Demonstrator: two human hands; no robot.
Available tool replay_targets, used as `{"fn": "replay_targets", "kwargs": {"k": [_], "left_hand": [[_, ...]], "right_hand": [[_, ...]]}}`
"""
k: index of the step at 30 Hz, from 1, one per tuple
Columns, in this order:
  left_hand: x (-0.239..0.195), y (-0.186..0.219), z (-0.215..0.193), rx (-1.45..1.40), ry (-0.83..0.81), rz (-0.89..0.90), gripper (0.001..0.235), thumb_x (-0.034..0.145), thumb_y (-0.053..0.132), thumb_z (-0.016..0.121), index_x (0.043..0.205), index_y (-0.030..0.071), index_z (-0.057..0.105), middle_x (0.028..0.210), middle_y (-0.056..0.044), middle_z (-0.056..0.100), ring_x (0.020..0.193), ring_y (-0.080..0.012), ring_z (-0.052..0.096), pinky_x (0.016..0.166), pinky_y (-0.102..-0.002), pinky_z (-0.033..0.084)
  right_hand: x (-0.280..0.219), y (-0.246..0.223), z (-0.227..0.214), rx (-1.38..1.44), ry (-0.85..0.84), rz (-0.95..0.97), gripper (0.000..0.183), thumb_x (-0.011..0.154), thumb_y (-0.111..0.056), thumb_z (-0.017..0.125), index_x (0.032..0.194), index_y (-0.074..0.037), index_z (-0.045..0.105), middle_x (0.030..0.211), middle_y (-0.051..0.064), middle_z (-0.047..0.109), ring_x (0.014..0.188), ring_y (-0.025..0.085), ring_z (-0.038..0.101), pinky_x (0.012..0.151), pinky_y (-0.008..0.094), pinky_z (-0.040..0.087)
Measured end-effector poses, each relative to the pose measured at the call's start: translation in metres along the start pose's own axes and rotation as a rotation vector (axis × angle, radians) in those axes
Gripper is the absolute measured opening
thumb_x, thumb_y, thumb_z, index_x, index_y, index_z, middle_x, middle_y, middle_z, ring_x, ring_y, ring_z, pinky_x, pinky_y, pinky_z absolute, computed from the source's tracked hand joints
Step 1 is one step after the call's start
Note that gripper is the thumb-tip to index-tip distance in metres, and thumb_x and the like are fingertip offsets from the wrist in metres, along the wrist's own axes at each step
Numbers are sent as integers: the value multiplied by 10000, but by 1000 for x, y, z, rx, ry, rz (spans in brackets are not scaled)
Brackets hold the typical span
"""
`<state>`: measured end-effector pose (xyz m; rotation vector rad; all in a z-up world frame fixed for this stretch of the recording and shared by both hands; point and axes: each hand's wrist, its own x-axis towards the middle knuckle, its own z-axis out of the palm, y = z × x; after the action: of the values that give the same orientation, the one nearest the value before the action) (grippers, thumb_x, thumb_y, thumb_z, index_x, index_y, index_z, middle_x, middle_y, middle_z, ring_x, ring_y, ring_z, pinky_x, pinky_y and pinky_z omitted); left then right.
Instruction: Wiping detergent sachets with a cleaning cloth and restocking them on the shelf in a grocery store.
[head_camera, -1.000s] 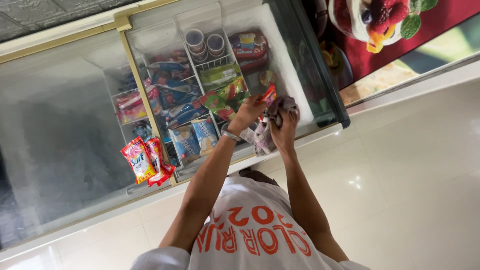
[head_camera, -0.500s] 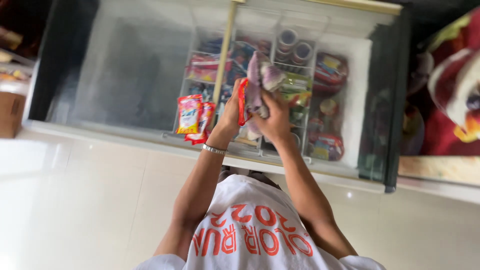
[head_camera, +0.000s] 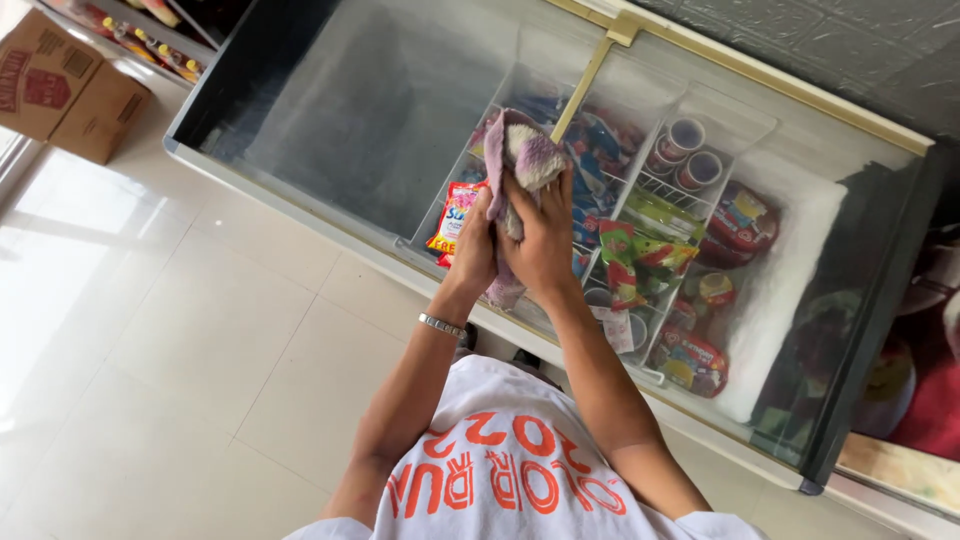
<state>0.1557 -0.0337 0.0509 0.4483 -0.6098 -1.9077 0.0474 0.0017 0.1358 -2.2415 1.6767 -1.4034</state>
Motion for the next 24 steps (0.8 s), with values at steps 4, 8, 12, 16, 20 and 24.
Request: {"fn": "replay_targets", "kwargs": {"k": [4,8,12,16,20,24], "left_hand": [[-7,35,46,-14,-102,72,584,1122,399,427,1579,36,397,1537,-126,508,1400,-219,510,1222,-382,390],[-1,56,58,16,-227,71,522,1129,368,403,1521,30,467,1496,-152,536,1359,-241,548,1182,-403,427],[13,59,72,974,-149,229,382,1134,264,460,1380,36,645,1275,-161,615,1154,-244,604,1064,-366,473],[20,51,81,1453,-23,483,211,1079,174,599,1237,58,675,1104,-153,579,1001,-279,592,948,-395,492],[14,57,96,1543,75,621,316,973,178,692,1246,30,632,1157,-192,560,1042,-320,577,926,-411,484],[7,56,85,1335,-132,284,408,1048,260,586,1380,26,546,1340,-202,567,1198,-315,608,1016,-391,488]], "right_hand": [[-14,65,12,104,130,169,513,905,-79,695,1410,-22,618,1474,275,520,1405,484,459,1183,505,386],[-39,133,22,960,352,882,377,1003,-203,616,1350,-57,631,1336,140,669,1184,293,666,1069,467,519],[-66,122,42,2018,242,972,634,977,-503,607,1366,-4,571,1310,161,659,1130,296,675,1004,445,530],[-72,102,41,1821,347,956,621,979,-494,579,1354,1,598,1308,144,681,1158,264,678,1007,411,541],[-65,84,27,1330,466,896,471,1028,-335,641,1374,-20,588,1292,86,666,1138,180,647,982,361,527],[-90,114,56,909,406,716,291,1177,-204,689,1242,75,637,1091,86,598,963,135,518,938,334,462]]}}
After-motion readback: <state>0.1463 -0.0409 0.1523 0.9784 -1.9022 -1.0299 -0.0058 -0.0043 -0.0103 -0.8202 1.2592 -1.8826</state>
